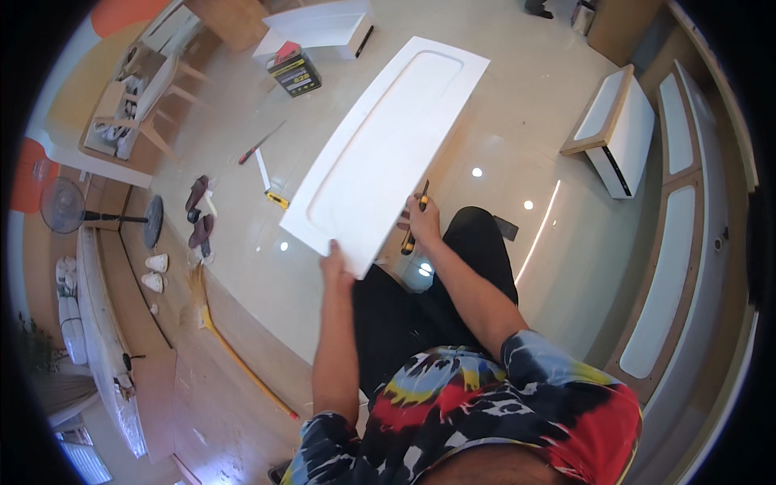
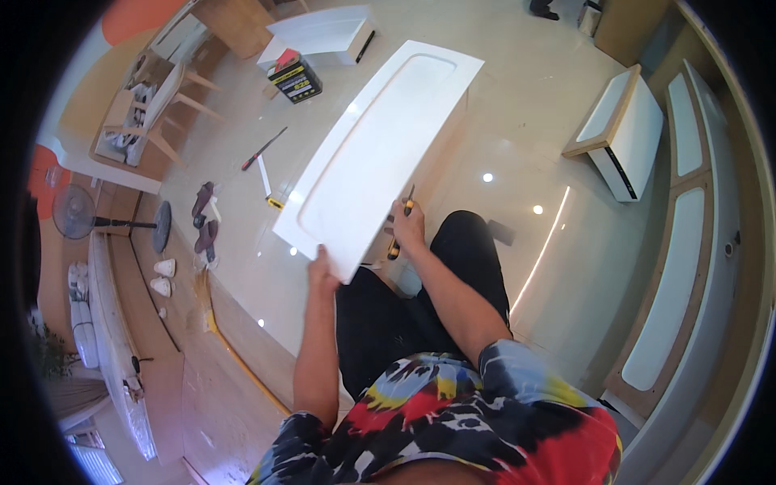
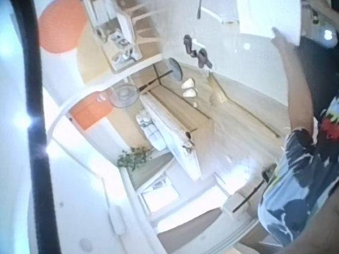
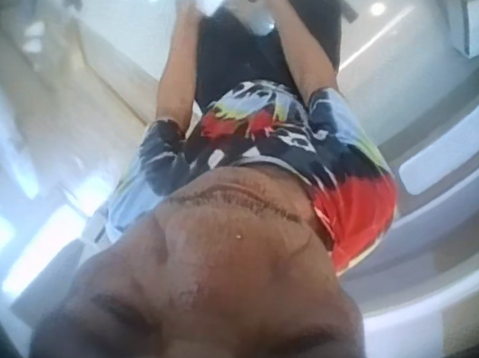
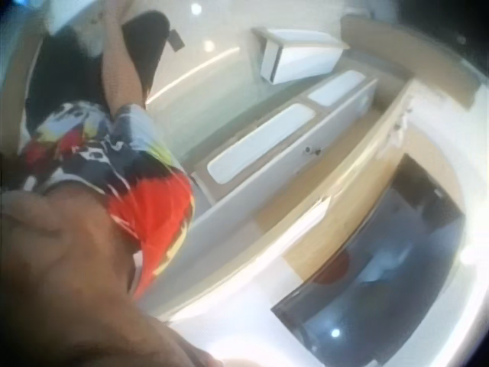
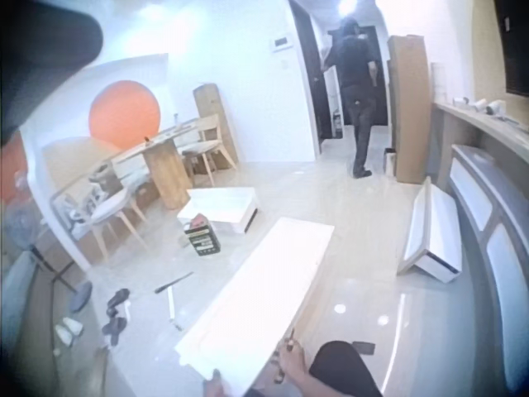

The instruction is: The person sits on the floor and uses a utility knife to trim the edges of a white panel. They smooth the surface with a small tool and continue cutting along the panel's perimeter.

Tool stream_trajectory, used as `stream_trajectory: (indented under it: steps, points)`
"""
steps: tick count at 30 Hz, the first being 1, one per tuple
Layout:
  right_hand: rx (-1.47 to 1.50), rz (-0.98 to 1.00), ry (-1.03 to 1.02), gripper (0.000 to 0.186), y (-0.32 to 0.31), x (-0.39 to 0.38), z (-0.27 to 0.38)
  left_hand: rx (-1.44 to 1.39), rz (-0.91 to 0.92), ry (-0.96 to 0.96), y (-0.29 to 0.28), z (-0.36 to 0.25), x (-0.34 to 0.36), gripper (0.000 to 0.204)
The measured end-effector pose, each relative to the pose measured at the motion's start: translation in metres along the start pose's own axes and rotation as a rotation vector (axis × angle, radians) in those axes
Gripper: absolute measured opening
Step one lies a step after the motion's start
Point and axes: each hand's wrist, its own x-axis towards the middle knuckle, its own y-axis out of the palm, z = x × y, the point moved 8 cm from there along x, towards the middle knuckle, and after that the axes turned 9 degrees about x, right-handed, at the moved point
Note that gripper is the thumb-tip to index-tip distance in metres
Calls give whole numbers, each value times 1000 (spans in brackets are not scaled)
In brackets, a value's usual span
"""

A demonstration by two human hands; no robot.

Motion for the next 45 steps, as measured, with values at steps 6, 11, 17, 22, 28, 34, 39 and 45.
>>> stream_trajectory:
  steps: [6, 11, 17, 22, 28, 34, 39, 45]
  points:
    - [-394, -136, -197, 40, -49, 23, 30, -164, 87, -46, 93, 19, -102, 52]
    - [-458, -220, -294, 40, -70, 103, 78, 103, 498, -226, 124, 29, -100, 62]
    - [-152, -55, -45, 27, -94, 99, 102, 272, 63, 388, 74, -85, -35, 63]
    - [-173, -78, 26, 32, -52, -7, 41, 697, 133, 637, 119, -140, 48, 52]
    - [-19, -183, 60, 28, -56, -4, 44, 603, 411, 566, 160, -115, 69, 41]
    - [9, -208, 151, 29, -83, 11, 53, 568, 429, 326, 165, -98, 57, 37]
    - [-46, -165, 105, 29, -159, 45, 83, 496, 385, 328, 188, -60, 4, 33]
    - [-259, -198, 56, 27, -275, 63, 141, 511, 363, 448, 234, 6, -92, 33]
